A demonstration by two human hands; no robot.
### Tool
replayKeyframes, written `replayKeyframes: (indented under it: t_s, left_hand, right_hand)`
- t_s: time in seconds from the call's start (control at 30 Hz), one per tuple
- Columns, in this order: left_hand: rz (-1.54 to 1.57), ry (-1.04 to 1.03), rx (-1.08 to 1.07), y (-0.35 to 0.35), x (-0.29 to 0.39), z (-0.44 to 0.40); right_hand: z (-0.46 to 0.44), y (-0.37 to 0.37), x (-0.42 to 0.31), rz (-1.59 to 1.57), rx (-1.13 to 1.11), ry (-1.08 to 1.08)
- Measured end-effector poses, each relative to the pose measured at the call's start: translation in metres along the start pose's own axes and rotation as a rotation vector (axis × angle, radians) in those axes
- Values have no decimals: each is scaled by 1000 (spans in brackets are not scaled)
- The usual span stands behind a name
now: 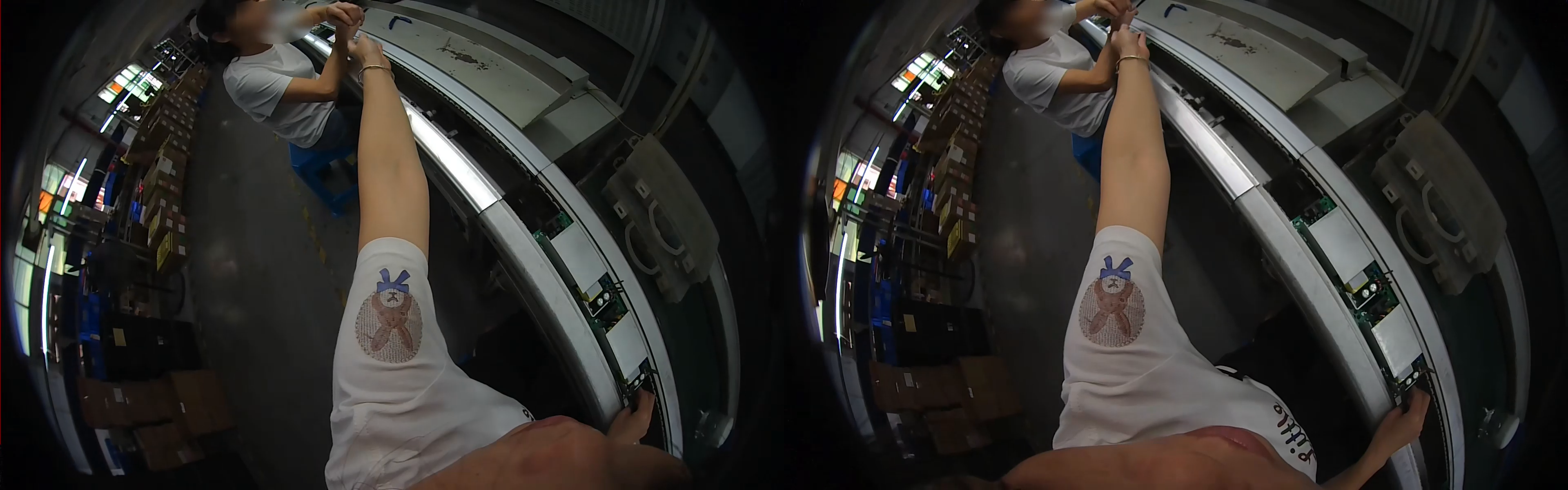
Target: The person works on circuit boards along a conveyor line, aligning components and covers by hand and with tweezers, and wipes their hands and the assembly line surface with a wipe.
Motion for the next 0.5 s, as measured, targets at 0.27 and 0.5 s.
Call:
replayKeyframes:
  t_s: [0.27, 0.5]
  left_hand:
    - [111, -60, -21, 31, -19, -26]
    - [-85, 122, -228, 65, -28, -19]
  right_hand:
    - [8, -1, -2, -54, 164, 58]
    - [10, 7, -26, -33, 121, -27]
Point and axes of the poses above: each hand's wrist, its own z-axis away from the middle knuckle, its own y-axis out of the back of the hand, x = y × z, the point moved 5 cm from there along -z, towards the middle knuckle, and after that the axes turned 11 degrees about -z, right-handed, at the moved point
